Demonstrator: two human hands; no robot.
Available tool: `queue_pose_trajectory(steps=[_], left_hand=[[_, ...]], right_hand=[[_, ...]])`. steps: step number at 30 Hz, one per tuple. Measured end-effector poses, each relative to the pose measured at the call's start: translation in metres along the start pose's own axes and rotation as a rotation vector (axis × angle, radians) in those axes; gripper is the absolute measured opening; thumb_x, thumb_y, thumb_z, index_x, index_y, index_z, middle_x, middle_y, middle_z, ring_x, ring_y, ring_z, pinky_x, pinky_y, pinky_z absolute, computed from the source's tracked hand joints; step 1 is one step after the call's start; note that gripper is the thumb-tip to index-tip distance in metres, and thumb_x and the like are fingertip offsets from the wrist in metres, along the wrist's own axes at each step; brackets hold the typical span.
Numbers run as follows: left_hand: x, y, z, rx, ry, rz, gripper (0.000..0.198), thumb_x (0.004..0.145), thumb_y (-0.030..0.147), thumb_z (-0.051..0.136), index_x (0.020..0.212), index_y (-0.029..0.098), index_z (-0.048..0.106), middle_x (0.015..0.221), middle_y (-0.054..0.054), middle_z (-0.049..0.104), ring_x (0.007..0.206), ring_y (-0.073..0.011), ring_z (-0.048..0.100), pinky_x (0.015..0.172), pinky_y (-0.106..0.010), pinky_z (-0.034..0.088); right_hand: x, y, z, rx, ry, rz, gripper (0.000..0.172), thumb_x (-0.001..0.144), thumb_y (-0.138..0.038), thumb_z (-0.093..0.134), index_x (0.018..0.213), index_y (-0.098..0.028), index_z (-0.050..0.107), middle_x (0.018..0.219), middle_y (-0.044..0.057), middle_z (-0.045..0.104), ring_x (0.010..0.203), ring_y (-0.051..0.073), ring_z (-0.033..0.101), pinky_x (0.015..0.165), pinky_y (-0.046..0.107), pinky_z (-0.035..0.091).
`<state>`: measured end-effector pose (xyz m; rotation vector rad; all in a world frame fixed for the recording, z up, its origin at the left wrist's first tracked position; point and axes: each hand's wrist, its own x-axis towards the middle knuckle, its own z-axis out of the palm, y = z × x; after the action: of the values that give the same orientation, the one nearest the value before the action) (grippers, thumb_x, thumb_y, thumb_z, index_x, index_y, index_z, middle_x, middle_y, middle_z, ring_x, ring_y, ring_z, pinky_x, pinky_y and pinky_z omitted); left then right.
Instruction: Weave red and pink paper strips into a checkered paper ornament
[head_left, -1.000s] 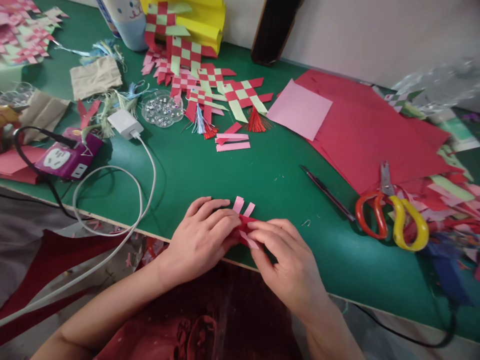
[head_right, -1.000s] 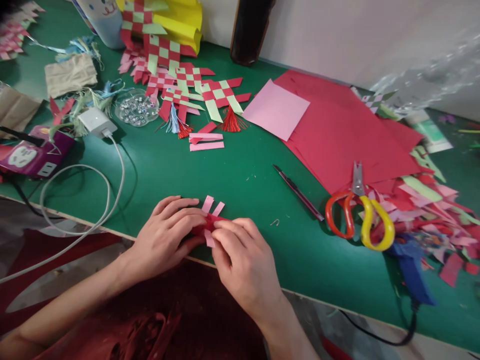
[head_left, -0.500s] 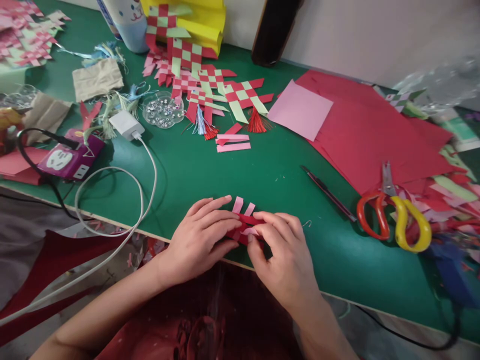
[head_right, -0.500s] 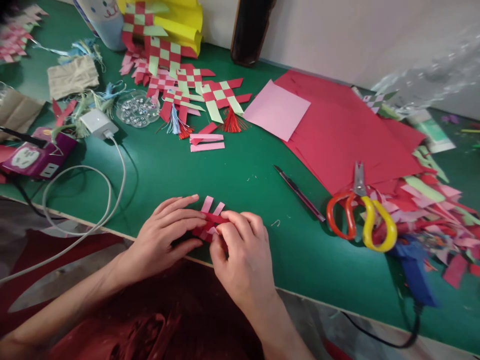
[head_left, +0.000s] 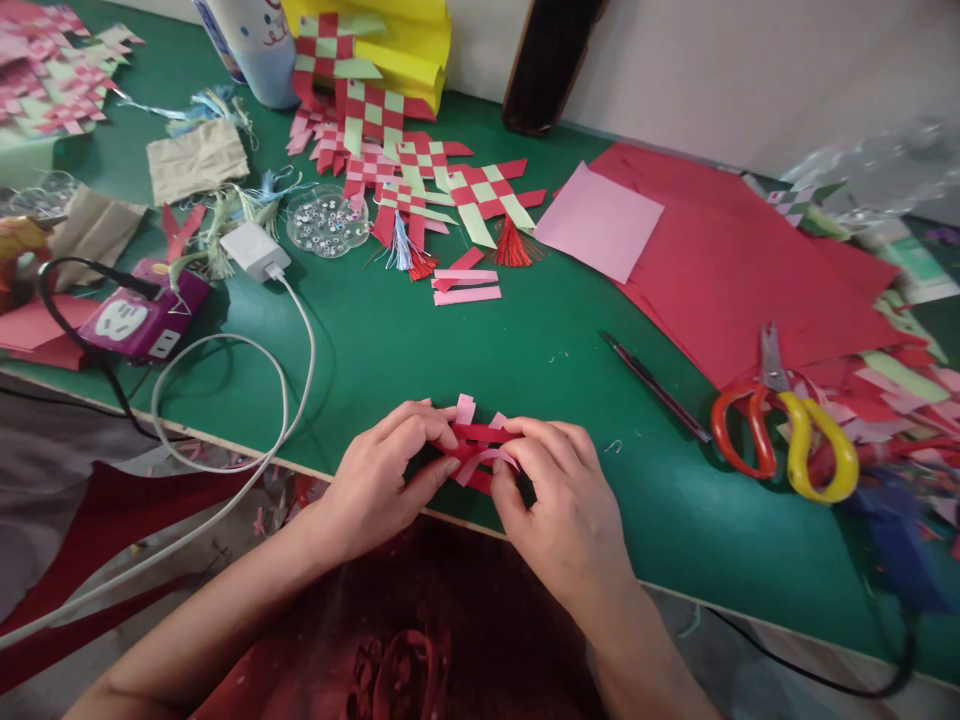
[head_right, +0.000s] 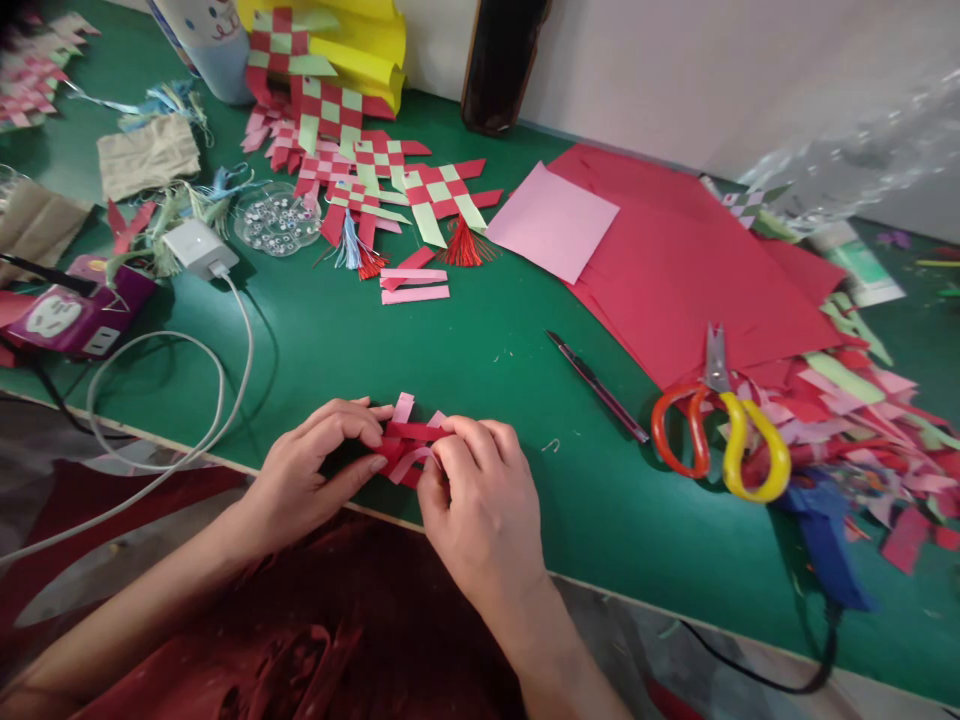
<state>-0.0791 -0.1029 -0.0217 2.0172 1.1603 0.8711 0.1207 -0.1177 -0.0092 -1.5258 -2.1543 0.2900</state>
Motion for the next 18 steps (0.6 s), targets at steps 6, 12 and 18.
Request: queue_pose_trajectory(steps=[6,12,18], left_hand=[[0.0,0.0,0.001,0.165,-0.078,0.196,0.014,0.091,0.018,0.061,0.105,0.02,0.057,0.11,-0.007,0.067,0.122,-0.0215,0.059,0.111,-0.045,0.043],[-0.006,-0.003,0.005,0.225,-0.041,0.216,0.048,0.089,0.023,0.066,0.131,0.015,0.045,0.131,-0.016,0.06,0.132,-0.0264,0.049,0.109,-0.05,0.043],[-0.003,-0.002,0.003,0.265,-0.107,0.243,0.017,0.091,0.02,0.064,0.108,0.017,0.062,0.113,-0.009,0.064,0.131,-0.0285,0.047,0.109,-0.049,0.044]], right_hand=[[0.004,-0.003,-0.001,-0.025,-0.008,-0.01,0.008,0.091,-0.018,0.057,0.086,-0.02,0.063,0.102,0.008,0.071,0.094,0.024,0.058,0.084,0.041,0.052],[0.004,0.006,-0.003,-0.037,0.007,-0.012,0.011,0.093,-0.027,0.059,0.099,-0.02,0.064,0.107,0.01,0.069,0.099,0.025,0.058,0.086,0.041,0.051],[-0.003,0.019,-0.005,-0.033,0.062,-0.005,0.018,0.095,-0.024,0.055,0.11,-0.018,0.064,0.109,0.01,0.069,0.101,0.025,0.059,0.089,0.044,0.05]])
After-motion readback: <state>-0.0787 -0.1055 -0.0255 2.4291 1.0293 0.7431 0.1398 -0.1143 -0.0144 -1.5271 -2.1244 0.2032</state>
